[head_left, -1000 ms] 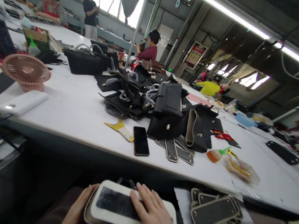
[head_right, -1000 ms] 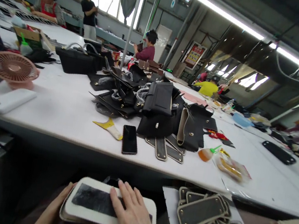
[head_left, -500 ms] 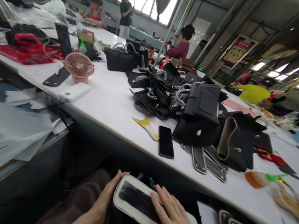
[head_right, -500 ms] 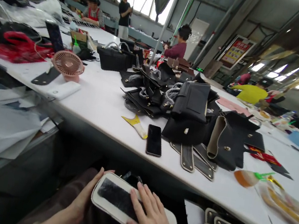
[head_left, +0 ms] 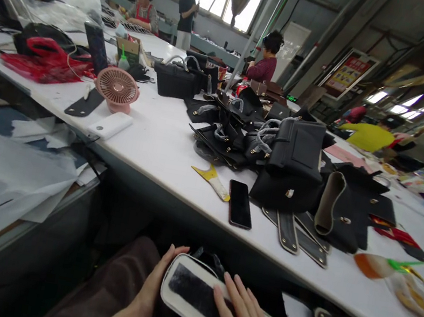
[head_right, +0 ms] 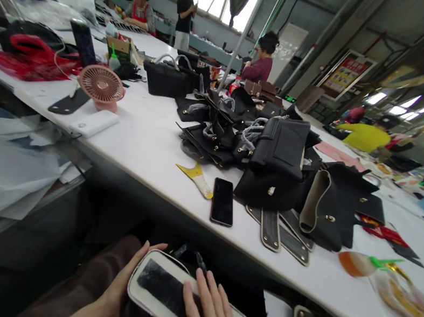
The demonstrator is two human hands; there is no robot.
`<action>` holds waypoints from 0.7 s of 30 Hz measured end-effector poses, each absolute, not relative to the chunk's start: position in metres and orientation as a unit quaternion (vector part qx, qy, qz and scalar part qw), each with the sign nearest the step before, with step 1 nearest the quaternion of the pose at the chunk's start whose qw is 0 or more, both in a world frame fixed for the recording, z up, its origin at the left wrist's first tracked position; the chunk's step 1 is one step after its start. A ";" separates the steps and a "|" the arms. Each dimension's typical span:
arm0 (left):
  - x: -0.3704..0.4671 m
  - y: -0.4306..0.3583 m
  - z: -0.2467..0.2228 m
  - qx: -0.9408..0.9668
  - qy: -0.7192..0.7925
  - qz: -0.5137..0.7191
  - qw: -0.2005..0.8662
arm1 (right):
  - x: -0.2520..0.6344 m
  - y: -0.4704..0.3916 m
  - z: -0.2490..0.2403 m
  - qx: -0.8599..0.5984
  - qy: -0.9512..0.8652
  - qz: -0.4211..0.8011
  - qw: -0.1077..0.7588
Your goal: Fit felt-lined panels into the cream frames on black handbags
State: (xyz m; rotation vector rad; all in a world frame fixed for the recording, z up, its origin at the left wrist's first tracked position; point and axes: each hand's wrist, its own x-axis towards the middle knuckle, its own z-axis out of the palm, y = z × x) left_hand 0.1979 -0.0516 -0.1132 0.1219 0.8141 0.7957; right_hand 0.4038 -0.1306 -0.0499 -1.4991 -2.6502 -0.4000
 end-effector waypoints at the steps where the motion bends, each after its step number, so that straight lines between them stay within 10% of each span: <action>1: 0.198 -0.051 -0.113 0.053 0.383 0.376 0.842 | 0.402 -0.130 -0.052 -0.486 -0.861 -0.147 0.037; 13: 0.195 -0.050 -0.116 0.084 0.393 0.366 0.839 | 0.362 -0.109 -0.044 -0.598 -0.782 -0.040 0.173; 21: 0.194 -0.051 -0.136 0.121 0.378 0.398 0.827 | 0.337 -0.086 -0.040 -0.597 -0.792 0.078 0.104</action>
